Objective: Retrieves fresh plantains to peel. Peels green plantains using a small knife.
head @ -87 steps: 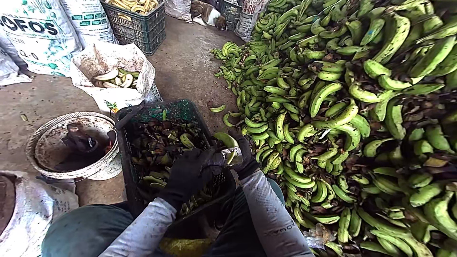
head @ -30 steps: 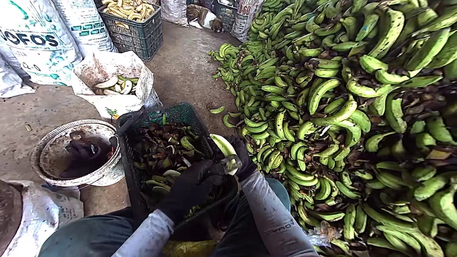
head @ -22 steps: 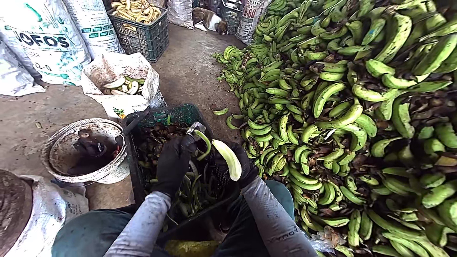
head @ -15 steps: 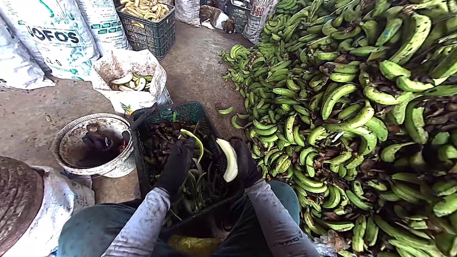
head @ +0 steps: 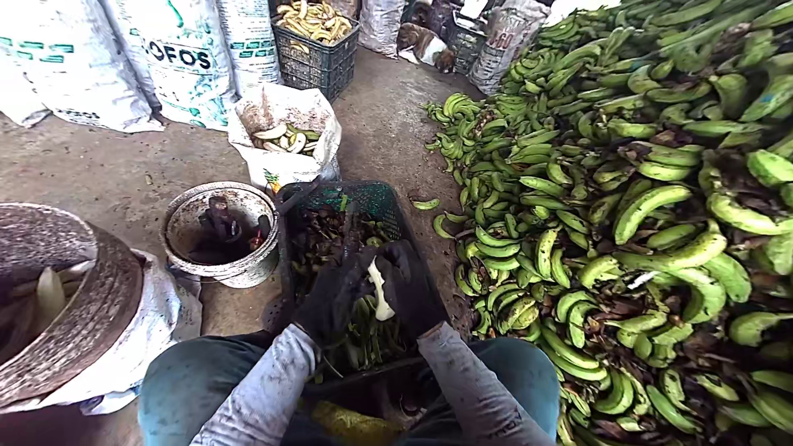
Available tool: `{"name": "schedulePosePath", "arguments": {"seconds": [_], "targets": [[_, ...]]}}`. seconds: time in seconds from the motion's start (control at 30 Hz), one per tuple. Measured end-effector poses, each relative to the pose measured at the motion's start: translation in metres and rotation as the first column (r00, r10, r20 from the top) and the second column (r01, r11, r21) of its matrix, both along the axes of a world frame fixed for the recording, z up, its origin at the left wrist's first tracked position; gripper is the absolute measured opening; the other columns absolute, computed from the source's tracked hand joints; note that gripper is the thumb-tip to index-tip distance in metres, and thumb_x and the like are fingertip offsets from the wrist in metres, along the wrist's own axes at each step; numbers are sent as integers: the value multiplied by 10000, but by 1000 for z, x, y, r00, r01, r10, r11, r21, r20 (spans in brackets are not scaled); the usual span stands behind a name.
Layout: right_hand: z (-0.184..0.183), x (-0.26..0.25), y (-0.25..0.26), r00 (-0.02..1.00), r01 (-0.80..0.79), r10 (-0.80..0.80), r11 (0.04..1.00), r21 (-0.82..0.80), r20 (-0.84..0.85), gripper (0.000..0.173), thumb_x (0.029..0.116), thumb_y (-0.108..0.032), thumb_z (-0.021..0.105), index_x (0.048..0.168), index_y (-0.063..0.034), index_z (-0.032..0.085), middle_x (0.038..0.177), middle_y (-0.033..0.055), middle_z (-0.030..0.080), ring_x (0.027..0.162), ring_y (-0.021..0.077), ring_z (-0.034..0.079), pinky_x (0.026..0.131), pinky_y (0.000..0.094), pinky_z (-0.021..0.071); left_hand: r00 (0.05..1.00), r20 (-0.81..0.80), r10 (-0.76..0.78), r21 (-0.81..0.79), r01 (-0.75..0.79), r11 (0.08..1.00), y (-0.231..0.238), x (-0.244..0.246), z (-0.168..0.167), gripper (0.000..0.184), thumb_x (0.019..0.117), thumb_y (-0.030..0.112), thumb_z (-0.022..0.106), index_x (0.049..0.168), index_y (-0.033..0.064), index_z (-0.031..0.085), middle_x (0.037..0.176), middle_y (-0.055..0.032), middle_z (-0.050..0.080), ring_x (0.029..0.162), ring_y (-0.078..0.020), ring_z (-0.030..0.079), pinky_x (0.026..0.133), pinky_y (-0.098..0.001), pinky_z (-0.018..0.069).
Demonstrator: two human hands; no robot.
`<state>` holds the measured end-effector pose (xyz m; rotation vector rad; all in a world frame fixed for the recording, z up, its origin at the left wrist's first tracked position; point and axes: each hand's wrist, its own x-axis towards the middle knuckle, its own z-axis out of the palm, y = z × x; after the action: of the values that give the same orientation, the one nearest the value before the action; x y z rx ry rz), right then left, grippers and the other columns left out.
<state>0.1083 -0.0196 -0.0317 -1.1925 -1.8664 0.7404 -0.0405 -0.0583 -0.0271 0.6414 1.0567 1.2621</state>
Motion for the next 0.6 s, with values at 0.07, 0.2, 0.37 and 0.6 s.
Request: {"name": "schedulePosePath", "arguments": {"seconds": [0.07, 0.2, 0.37, 0.6], "targets": [[12, -23, 3, 997, -75, 75, 997, -34, -8, 245, 1003, -187, 559, 1076, -8, 709, 1023, 113, 687, 921, 164, 663, 837, 372, 563, 996, -7, 94, -17, -94, 995, -6, -11, 6, 205, 1057, 244, 574, 1045, 42, 606, 625, 7, 563, 490, -67, 538, 474, -205, 493], [5, -34, 54, 982, -28, 65, 980, -199, 180, 392, 1065, -352, 450, 1248, -79, 664, 1122, 117, 699, 1019, 214, 675, 901, 469, 558, 729, -512, 454, 210, -406, 890, -30, -74, 30, 372, 959, 322, 722, 1267, 135, 628, 853, -32, 662, 685, -132, 606, 643, -353, 538], [-27, -28, 103, 763, 81, 117, 958, -274, 636, 465, 1082, -324, 426, 1436, -49, 550, 1366, 252, 596, 1291, 418, 552, 1075, 625, 403, 96, -695, 713, 487, -667, 564, -68, -162, 49, 430, 990, 316, 652, 1378, 144, 581, 1244, -160, 629, 1034, -292, 646, 845, -532, 552], [-75, -33, 139, 442, 204, 230, 915, -347, 867, 580, 1014, -421, 559, 1447, -39, 506, 1352, 270, 599, 1278, 447, 560, 1042, 668, 410, 122, -776, 619, 433, -610, 663, -48, -152, 48, 494, 947, 237, 693, 1429, 182, 598, 1369, -165, 587, 1160, -326, 629, 918, -547, 557]]}}
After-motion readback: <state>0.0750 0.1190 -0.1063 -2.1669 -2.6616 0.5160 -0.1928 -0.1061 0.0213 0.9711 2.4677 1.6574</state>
